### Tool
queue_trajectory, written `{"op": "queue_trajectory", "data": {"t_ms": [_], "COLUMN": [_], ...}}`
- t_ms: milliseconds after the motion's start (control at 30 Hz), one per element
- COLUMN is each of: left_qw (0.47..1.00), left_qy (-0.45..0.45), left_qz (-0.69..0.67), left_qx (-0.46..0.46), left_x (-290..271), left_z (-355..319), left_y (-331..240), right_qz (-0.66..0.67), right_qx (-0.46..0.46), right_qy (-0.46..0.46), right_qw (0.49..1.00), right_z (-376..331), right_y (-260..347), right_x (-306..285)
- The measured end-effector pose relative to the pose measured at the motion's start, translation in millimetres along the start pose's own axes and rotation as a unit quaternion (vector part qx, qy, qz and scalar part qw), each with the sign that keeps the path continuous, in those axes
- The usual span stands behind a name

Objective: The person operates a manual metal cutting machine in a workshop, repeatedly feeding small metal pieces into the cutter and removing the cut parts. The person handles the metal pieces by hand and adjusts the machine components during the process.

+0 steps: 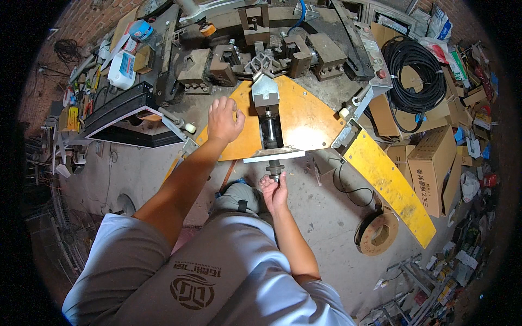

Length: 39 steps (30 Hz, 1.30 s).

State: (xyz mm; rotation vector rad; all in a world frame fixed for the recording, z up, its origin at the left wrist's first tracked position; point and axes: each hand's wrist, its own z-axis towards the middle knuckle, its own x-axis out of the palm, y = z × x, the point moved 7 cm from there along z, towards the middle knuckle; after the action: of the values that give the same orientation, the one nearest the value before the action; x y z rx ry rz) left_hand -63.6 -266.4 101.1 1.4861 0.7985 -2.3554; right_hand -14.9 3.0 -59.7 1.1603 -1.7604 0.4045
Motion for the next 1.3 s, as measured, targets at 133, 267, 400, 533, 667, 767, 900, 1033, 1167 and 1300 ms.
{"op": "queue_trajectory", "data": {"t_ms": [133,267,400,533,667,767,900,1033,1167,1300], "left_qw": [1.000,1.000,1.000,1.000,1.000,1.000,1.000,1.000,1.000,1.000], "left_qy": [-0.009,0.013,0.003,0.001,-0.001,-0.001,-0.008,-0.004,-0.001,-0.005], "left_qz": [-0.016,-0.014,-0.018,-0.012,-0.004,-0.010,-0.001,-0.005,-0.012,-0.009], "left_qx": [-0.007,-0.008,-0.010,0.000,0.005,-0.001,0.008,0.001,0.000,0.002], "left_x": [1.2,4.6,-2.8,-8.3,-11.0,-10.9,-11.8,-12.4,-12.9,-13.1], "left_z": [-1.0,-0.8,0.1,0.2,0.5,0.8,0.9,0.6,1.1,1.5], "left_y": [1.2,1.7,-1.2,-6.4,-9.0,-8.7,-10.1,-10.4,-10.8,-10.1], "right_qz": [-0.358,0.130,-0.239,0.012,-0.093,-0.274,-0.023,-0.251,-0.166,-0.142], "right_qx": [-0.193,0.101,-0.102,0.026,-0.044,-0.134,0.021,-0.118,-0.088,-0.075], "right_qy": [-0.101,0.058,-0.100,-0.125,-0.119,-0.142,-0.037,-0.099,-0.115,-0.112], "right_qw": [0.908,0.985,0.960,0.992,0.988,0.942,0.999,0.956,0.975,0.981], "right_z": [-2.8,7.4,2.6,-0.2,0.7,-2.3,1.9,-0.4,2.1,2.9], "right_y": [21.8,-12.3,18.4,2.4,12.1,26.9,4.5,21.8,16.4,11.3], "right_x": [-17.3,-24.0,-39.3,-27.9,-16.2,-16.3,-14.5,-20.4,-24.6,-23.5]}}
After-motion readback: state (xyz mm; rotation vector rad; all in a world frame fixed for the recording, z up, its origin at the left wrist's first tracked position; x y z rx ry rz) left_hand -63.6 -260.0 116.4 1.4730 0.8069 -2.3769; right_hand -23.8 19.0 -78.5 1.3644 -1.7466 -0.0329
